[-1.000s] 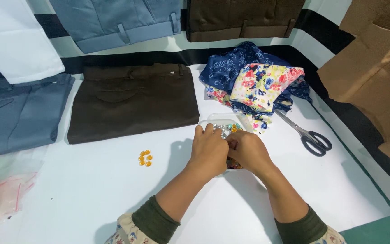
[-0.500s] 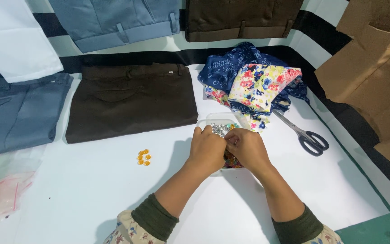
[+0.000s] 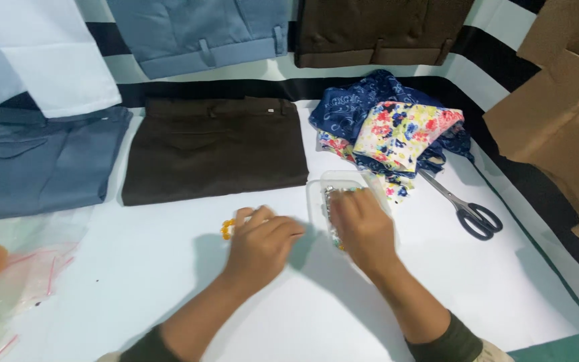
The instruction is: Sorting small colorful beads and placing them into small plastic bags for packaging
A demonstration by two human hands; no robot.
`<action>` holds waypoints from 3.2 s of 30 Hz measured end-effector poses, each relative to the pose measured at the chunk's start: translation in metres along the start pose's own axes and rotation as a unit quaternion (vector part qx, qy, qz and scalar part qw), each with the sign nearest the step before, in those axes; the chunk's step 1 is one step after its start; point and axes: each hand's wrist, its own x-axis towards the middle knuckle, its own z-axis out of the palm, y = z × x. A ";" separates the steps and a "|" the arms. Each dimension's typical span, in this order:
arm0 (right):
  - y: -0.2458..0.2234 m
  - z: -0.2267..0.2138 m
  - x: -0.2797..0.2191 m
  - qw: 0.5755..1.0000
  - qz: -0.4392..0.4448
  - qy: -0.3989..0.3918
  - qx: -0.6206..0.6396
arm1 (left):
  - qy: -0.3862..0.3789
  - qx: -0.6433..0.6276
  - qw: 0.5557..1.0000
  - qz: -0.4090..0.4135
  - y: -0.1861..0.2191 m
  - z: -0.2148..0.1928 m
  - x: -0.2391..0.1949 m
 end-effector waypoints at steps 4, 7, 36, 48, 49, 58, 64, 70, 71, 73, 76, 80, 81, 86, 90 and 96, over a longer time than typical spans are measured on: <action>-0.056 0.011 0.014 0.992 -0.074 0.028 0.095 | -0.006 0.019 0.998 -0.065 -0.030 -0.051 -0.034; -0.088 0.029 0.011 0.958 0.013 -0.012 0.288 | -0.047 0.029 0.990 -0.131 -0.046 -0.069 -0.061; -0.136 0.057 0.008 0.889 0.207 -0.220 0.344 | -0.145 0.032 0.958 -0.244 -0.053 -0.087 -0.069; -0.259 0.060 0.023 0.880 -0.239 -0.052 0.408 | 0.011 0.177 0.956 -0.235 -0.093 -0.197 -0.109; -0.269 0.068 0.026 0.877 -0.242 -0.051 0.411 | 0.013 0.181 0.955 -0.237 -0.099 -0.213 -0.118; -0.340 0.119 0.058 0.855 -0.248 -0.088 0.447 | -0.107 0.112 0.877 -0.455 -0.095 -0.322 -0.211; -0.389 0.130 0.060 0.840 -0.261 -0.114 0.462 | -0.097 0.200 0.878 -0.425 -0.086 -0.322 -0.253; -0.413 0.139 0.058 0.846 -0.260 -0.153 0.440 | -0.010 0.325 0.884 -0.336 -0.078 -0.300 -0.246; -0.411 0.138 0.059 0.845 -0.264 -0.137 0.444 | -0.007 0.336 0.885 -0.322 -0.078 -0.301 -0.244; -0.408 0.135 0.061 0.845 -0.267 -0.122 0.447 | -0.004 0.346 0.886 -0.307 -0.077 -0.302 -0.236; -0.399 0.126 0.067 0.841 -0.254 -0.080 0.471 | 0.003 0.350 0.897 -0.270 -0.071 -0.304 -0.217; -0.380 0.105 0.081 0.817 -0.168 -0.080 0.546 | 0.078 0.270 0.917 -0.282 -0.062 -0.302 -0.184; -0.375 0.100 0.084 0.811 -0.141 -0.068 0.564 | 0.103 0.238 0.921 -0.290 -0.060 -0.301 -0.175; -0.336 0.076 0.096 0.803 -0.045 -0.050 0.592 | 0.062 0.125 0.951 -0.277 -0.075 -0.284 -0.129; -0.287 0.070 0.103 0.814 0.000 -0.007 0.580 | 0.084 -0.002 0.969 -0.231 -0.077 -0.257 -0.078; -0.207 0.078 0.100 0.872 0.010 0.038 0.488 | 0.056 -0.080 0.972 -0.213 -0.090 -0.187 -0.035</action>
